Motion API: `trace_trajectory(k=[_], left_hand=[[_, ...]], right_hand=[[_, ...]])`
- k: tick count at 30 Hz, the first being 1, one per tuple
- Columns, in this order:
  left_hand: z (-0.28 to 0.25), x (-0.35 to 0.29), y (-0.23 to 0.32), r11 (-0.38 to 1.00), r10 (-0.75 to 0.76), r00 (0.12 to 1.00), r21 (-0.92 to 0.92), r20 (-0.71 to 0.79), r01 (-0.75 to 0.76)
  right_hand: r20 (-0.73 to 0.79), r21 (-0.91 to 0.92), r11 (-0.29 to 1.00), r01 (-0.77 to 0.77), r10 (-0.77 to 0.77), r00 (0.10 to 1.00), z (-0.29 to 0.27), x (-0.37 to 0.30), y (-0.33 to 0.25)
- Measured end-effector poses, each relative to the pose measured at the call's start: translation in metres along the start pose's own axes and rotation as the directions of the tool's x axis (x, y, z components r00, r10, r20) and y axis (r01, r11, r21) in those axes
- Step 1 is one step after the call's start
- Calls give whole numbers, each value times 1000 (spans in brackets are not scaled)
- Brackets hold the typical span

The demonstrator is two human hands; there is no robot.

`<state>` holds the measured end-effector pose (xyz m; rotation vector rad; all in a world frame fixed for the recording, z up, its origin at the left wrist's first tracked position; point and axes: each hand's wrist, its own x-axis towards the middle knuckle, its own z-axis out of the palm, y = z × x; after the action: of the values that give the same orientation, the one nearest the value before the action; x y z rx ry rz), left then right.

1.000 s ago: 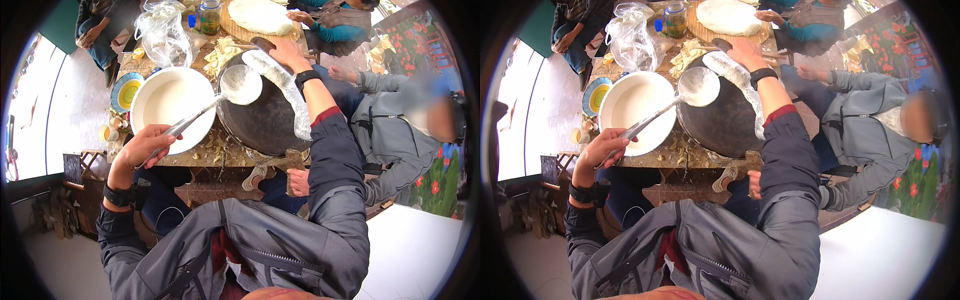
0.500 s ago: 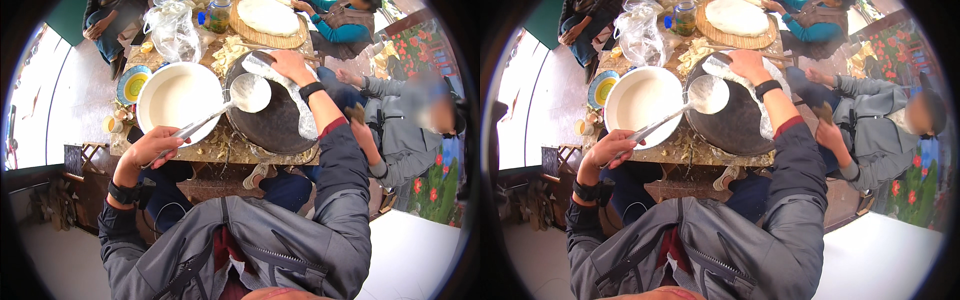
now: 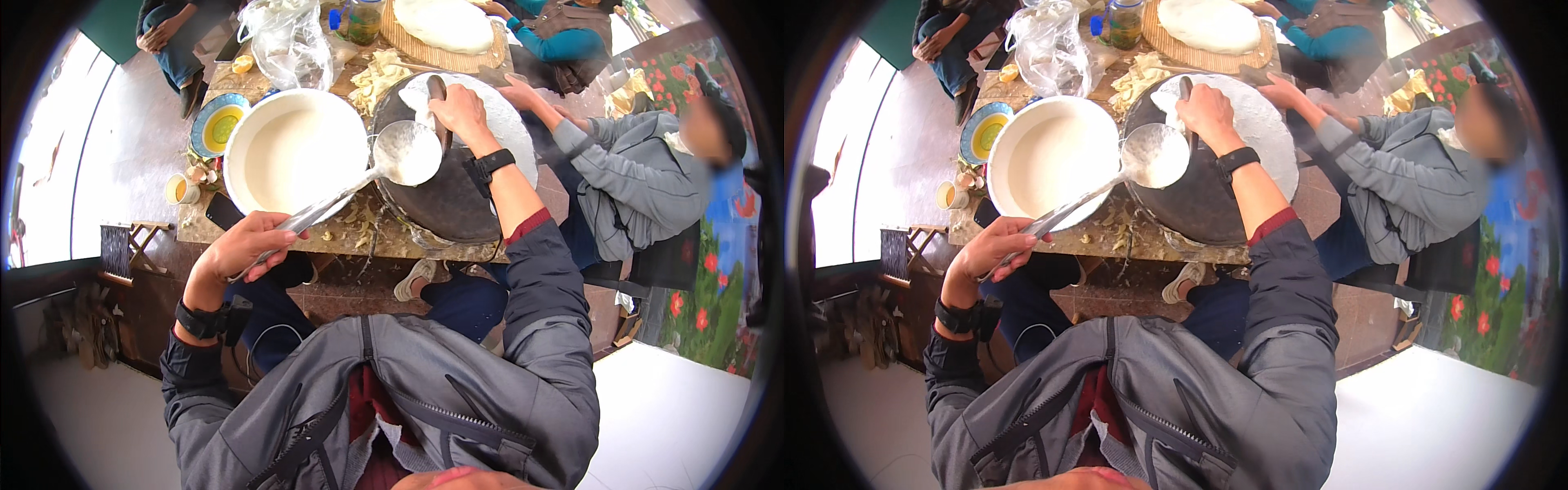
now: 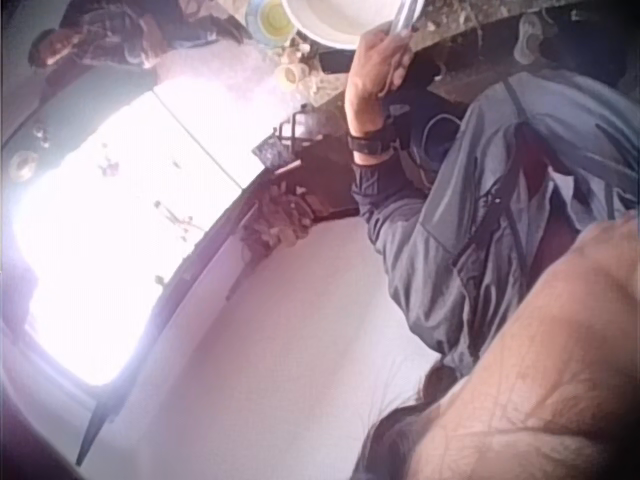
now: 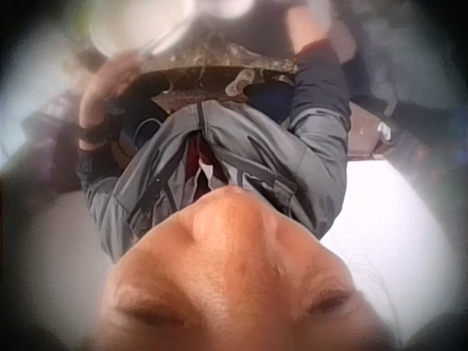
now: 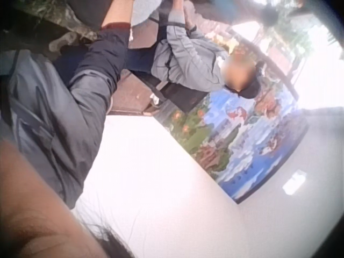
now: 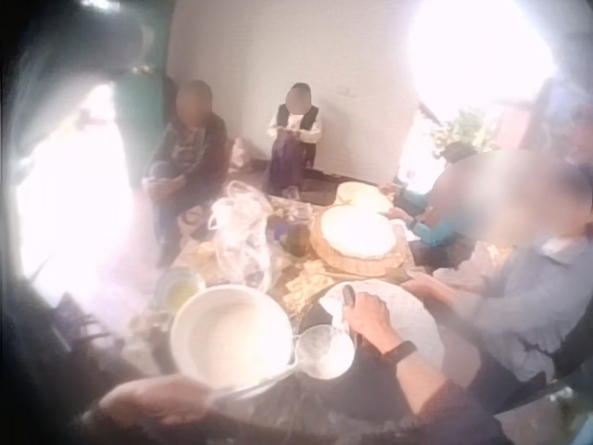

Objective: The person ladles batter onto a hot griddle, spreads it into a thin circle with a wooden spreader, cooks the crepe, then lifts and removes it. The process repeats with a second crepe.

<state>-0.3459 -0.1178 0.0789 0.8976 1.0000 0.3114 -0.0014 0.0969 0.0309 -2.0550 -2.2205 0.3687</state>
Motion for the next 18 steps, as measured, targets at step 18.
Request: trace_trajectory(k=[18], left_hand=[[9,-14,-12,999,-29,999,-20,13,30]], right_hand=[[-44,-260,885,386,-410,911,-10,30,-9]])
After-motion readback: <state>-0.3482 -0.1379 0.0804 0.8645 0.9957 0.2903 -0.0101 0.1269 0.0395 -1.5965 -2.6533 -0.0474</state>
